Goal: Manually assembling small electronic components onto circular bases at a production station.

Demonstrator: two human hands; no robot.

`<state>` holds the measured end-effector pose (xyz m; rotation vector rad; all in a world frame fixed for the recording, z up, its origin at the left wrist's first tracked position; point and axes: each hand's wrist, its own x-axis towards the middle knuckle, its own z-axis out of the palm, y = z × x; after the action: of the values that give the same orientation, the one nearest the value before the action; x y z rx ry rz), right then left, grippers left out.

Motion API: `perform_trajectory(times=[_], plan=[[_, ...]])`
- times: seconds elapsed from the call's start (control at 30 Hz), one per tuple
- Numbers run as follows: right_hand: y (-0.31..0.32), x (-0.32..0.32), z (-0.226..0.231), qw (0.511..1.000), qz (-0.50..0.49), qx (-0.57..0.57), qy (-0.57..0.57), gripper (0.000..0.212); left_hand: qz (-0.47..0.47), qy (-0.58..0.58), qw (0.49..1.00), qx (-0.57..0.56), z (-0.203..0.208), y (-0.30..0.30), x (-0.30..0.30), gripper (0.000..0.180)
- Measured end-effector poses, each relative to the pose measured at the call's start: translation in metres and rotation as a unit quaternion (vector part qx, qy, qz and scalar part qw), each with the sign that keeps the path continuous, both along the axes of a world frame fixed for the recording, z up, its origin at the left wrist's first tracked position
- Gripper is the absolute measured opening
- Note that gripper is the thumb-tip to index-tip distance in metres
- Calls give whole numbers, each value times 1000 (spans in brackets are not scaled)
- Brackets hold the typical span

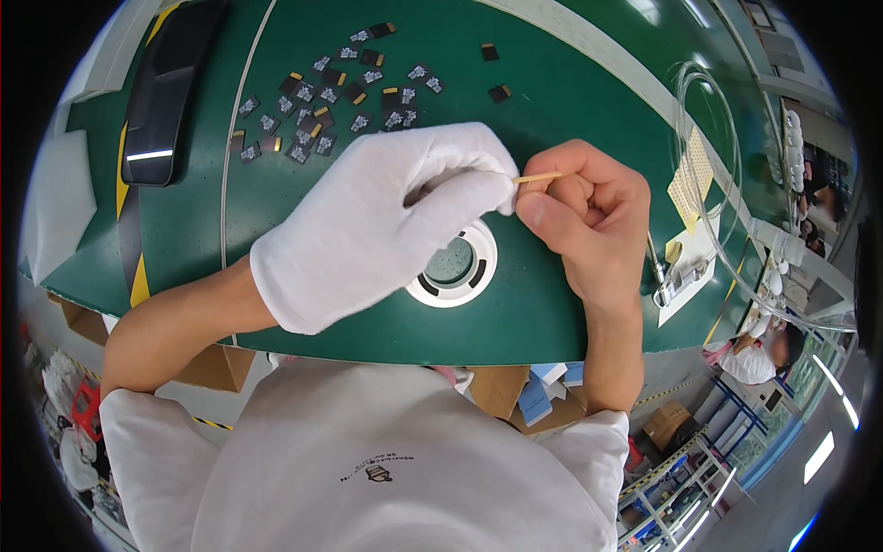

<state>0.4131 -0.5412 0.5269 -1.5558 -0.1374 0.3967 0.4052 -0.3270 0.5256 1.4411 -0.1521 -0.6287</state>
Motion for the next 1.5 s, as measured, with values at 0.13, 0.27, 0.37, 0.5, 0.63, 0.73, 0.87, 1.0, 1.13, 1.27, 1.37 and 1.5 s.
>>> perform_trajectory(times=[0.13,0.27,0.37,0.5,0.63,0.73,0.87,1.0,1.13,1.27,1.37,1.5], plan=[[3,0,2,1000,-7,-1,17,12,-2,31,999,8,5,2,1,14],[3,1,8,998,-17,-8,55,12,0,52,998,20,6,1,0,13],[2,1,6,999,4,-2,50,12,7,57,998,17,4,0,0,13],[4,0,7,999,12,-15,37,12,11,51,998,25,5,0,-1,12],[6,0,9,999,2,-40,32,10,10,41,998,37,4,0,-2,12],[5,0,8,999,-1,-32,38,10,5,56,998,40,5,0,-1,12],[2,2,8,998,2,-20,58,10,2,54,997,47,6,-1,-1,12],[-1,5,10,996,4,11,92,8,4,47,998,52,6,0,0,13],[-2,4,10,995,3,29,99,7,8,51,998,43,4,-1,-1,13],[-3,4,9,994,21,45,95,7,28,35,999,26,5,0,-1,14],[-2,4,8,994,9,51,97,8,25,40,999,24,3,2,-1,15],[3,6,3,975,-110,-181,-75,9,1,50,998,28,5,1,-2,17]])
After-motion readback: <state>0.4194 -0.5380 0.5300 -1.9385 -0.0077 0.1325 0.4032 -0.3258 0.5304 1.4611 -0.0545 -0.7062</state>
